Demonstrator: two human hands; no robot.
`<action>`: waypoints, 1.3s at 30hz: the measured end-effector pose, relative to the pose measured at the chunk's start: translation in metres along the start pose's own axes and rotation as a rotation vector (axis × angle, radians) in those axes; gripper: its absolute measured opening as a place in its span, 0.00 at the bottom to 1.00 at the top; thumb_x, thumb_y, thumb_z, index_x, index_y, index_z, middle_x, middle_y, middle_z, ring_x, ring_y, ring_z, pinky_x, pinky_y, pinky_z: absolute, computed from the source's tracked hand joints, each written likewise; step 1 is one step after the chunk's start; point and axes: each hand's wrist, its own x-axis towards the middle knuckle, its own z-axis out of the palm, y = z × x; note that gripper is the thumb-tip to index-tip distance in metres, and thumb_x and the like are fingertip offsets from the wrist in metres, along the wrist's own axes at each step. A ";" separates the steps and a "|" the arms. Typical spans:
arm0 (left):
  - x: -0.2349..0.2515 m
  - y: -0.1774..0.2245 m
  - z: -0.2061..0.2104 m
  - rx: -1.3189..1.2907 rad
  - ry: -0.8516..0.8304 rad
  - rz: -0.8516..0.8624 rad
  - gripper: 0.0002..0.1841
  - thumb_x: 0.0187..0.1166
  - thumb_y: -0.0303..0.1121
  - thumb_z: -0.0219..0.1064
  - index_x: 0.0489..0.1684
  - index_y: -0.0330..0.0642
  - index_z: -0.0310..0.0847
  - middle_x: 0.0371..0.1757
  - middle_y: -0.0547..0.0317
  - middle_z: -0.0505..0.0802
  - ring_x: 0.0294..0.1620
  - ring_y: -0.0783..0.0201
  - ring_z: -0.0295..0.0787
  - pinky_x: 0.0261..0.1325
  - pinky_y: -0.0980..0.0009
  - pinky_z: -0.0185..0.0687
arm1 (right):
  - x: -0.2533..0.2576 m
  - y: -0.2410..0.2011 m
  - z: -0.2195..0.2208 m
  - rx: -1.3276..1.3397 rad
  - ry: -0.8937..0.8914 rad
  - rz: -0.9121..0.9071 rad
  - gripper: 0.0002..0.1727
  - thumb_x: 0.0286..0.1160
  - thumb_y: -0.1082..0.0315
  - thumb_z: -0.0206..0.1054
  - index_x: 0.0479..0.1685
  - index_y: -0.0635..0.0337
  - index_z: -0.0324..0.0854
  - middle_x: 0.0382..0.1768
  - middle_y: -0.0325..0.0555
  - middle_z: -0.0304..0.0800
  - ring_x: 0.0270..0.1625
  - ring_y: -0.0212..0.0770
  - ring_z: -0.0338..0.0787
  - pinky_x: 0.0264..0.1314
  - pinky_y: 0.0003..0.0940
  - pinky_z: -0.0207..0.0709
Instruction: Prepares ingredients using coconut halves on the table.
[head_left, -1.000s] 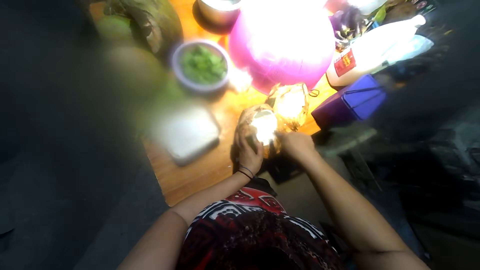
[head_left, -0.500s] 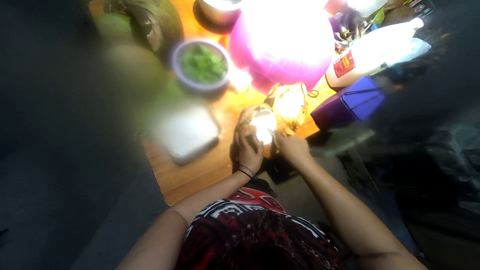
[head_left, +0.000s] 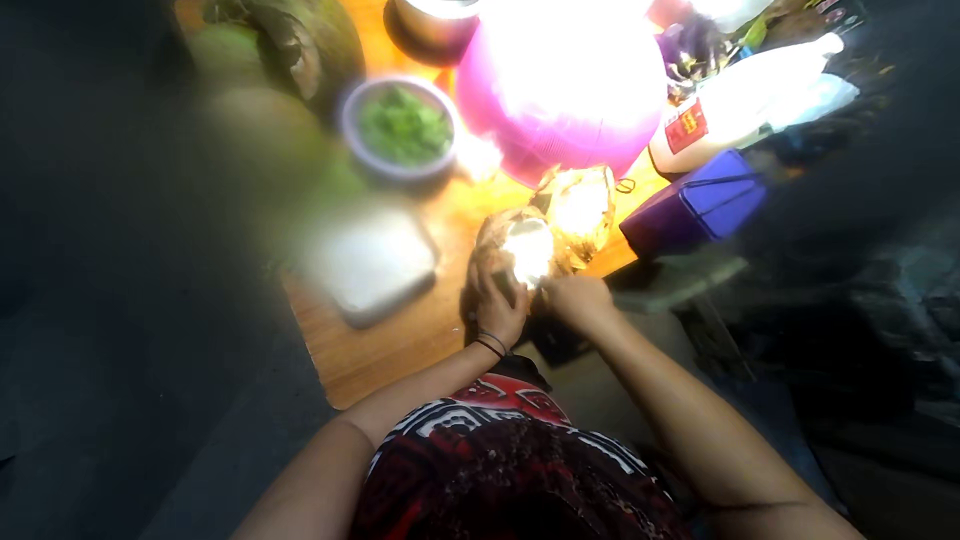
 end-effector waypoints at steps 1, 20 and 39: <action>0.000 0.001 -0.001 0.001 -0.003 -0.003 0.43 0.82 0.41 0.69 0.93 0.37 0.46 0.93 0.33 0.51 0.82 0.41 0.73 0.75 0.51 0.77 | -0.001 0.000 -0.007 0.003 0.013 0.003 0.19 0.90 0.66 0.55 0.72 0.57 0.82 0.60 0.63 0.90 0.64 0.66 0.89 0.58 0.65 0.80; -0.001 0.002 0.004 -0.015 0.006 -0.040 0.43 0.81 0.41 0.69 0.93 0.38 0.46 0.94 0.33 0.50 0.78 0.42 0.77 0.70 0.51 0.81 | 0.010 0.006 0.007 -0.008 0.010 -0.009 0.21 0.92 0.63 0.53 0.77 0.59 0.76 0.58 0.66 0.90 0.63 0.67 0.90 0.58 0.65 0.81; 0.001 0.002 0.002 0.030 0.031 -0.029 0.42 0.81 0.42 0.69 0.92 0.38 0.49 0.92 0.31 0.53 0.66 0.42 0.87 0.62 0.52 0.85 | 0.010 0.013 0.004 0.030 0.124 0.049 0.25 0.90 0.68 0.54 0.85 0.57 0.70 0.54 0.69 0.90 0.58 0.71 0.91 0.53 0.65 0.81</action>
